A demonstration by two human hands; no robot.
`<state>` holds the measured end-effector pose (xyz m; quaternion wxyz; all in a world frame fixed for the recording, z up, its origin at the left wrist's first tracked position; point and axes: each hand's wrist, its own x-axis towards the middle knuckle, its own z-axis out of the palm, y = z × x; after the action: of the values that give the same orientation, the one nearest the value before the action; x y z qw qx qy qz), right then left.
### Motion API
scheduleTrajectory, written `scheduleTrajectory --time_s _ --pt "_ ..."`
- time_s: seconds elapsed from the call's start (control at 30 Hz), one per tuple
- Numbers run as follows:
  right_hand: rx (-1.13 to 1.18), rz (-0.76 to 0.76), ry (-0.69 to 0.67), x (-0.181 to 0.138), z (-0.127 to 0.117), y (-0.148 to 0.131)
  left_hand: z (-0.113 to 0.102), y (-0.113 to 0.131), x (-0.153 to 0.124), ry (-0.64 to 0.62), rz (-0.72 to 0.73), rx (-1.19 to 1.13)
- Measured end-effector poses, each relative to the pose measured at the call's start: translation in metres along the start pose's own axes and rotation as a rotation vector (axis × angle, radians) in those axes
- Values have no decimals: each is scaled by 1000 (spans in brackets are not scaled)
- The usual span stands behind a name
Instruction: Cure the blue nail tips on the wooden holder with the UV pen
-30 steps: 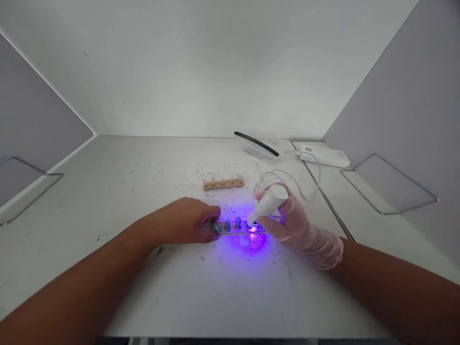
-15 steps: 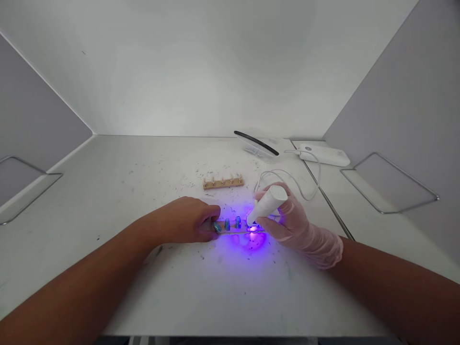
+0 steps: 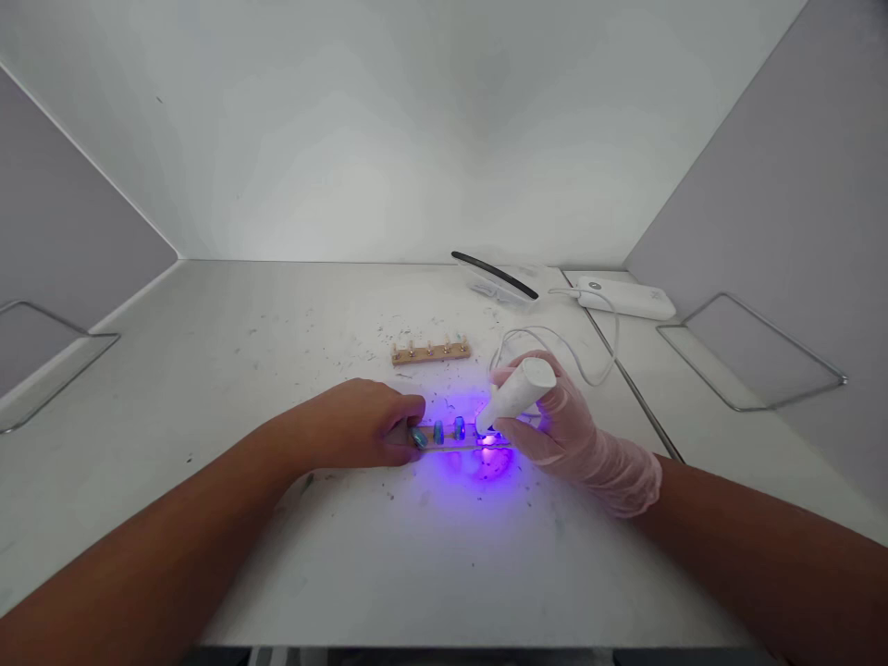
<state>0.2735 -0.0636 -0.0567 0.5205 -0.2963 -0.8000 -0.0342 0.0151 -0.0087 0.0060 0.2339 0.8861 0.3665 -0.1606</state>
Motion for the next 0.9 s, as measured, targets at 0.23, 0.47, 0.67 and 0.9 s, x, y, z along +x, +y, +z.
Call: scheduleTrajectory --time_s 0.23,0.47,0.67,0.9 --pt "-11 -4 -1 0 -1 1 1 0 1 -1 3 8" --pt "-17 -12 -12 -2 -2 2 1 -1 0 3 4 7" --pt "-11 -36 -19 -4 -2 3 0 -1 1 4 14 8" --pt "-25 -33 -23 -4 -3 3 -1 0 0 -2 9 7"
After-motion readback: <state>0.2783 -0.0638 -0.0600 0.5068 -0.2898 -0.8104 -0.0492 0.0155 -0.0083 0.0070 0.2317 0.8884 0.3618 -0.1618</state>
